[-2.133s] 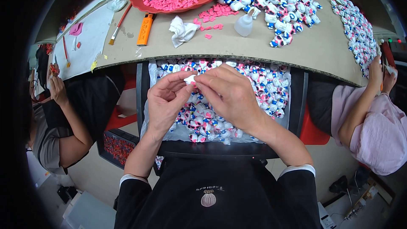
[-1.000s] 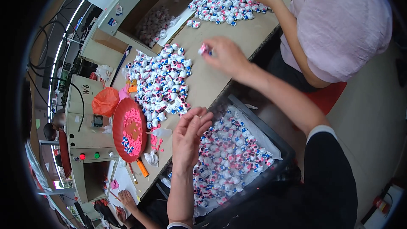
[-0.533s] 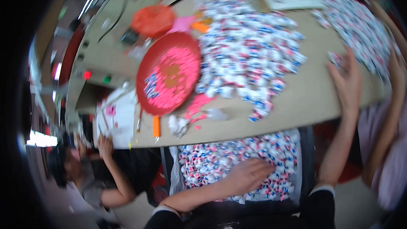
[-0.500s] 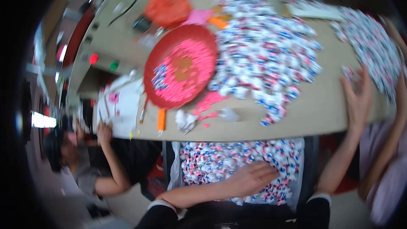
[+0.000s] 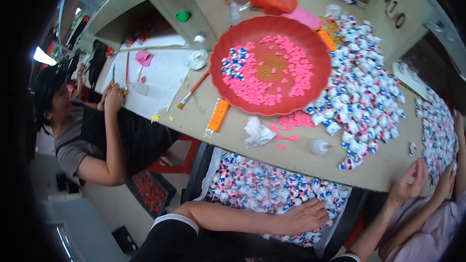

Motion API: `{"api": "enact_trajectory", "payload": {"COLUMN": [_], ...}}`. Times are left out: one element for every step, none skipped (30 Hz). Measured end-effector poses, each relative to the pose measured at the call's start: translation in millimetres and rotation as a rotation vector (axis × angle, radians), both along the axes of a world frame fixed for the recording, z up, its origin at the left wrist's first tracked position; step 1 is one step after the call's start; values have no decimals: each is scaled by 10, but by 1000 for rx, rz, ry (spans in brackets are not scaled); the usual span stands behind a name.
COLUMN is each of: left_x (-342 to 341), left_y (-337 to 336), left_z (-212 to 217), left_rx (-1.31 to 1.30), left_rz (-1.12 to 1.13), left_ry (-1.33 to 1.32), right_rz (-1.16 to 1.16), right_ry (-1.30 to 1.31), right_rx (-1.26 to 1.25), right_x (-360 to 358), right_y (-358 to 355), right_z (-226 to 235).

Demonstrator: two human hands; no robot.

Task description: The person applies glue from a glue bottle to figurine parts, then attaches small decorative elements to them by hand.

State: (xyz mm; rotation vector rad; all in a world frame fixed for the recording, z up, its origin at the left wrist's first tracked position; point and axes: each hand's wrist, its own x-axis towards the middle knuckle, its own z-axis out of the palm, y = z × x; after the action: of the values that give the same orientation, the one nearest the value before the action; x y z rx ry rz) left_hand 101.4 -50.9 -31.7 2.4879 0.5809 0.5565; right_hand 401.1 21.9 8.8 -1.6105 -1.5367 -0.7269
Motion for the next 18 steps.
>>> {"api": "enact_trajectory", "payload": {"left_x": [-3, -12, -35, -73, -124, -165, -279, -400, -523, -638, -758, -870, -978, -1085, -1189, -1290, -1327, -1322], "left_y": [0, 14, 48, 65, 62, 92, 168, 224, 243, 280, 311, 321, 296, 248, 203, 152, 125, 95], "left_z": [2, 54, 66, 79, 81, 129, 193, 225, 255, 258, 271, 289, 285, 291, 281, 260, 234, 219], "left_rx": [-26, -9, 50, 107, 172, 193, 236, 279, 297, 243, 186, 199, 145, 90, 98, 84, 73, 79], "left_rz": [2, -36, 3, 46, 71, 22, 45, 71, 41, 59, 80, 43, 121, 200, 155, 229, 302, 256], "left_ry": [89, 68, 114, 160, 128, 113, 186, 260, 251, 189, 132, 126, 186, 248, 244, 241, 237, 230], "right_rz": [61, 126, 203, 248, 354, 516, 553, 591, 536, 476, 446, 451, 450, 409, 414, 417, 440, 463], "right_ry": [48, 113, 192, 222, 202, 265, 301, 345, 393, 446, 453, 389, 330, 342, 369, 392, 382, 370], "right_rx": [27, 13, -1, -55, -103, -211, -365, -520, -594, -666, -645, -652, -665, -653, -644, -636, -633, -632], "right_x": [-287, -513, -752, -1030, -1262, -1366, -1526, -1652, -1736, -1778, -1783, -1779, -1774, -1795, -1832, -1887, -1975, -2082], "right_y": [-20, -117, -204, -329, -443, -610, -707, -783, -882, -952, -986, -1025, -1088, -1115, -1087, -1074, -1052, -1030], "right_z": [31, 84, 65, 90, 120, 106, 125, 105, -57, -246, -298, -328, -364, -367, -349, -324, -319, -320]}}
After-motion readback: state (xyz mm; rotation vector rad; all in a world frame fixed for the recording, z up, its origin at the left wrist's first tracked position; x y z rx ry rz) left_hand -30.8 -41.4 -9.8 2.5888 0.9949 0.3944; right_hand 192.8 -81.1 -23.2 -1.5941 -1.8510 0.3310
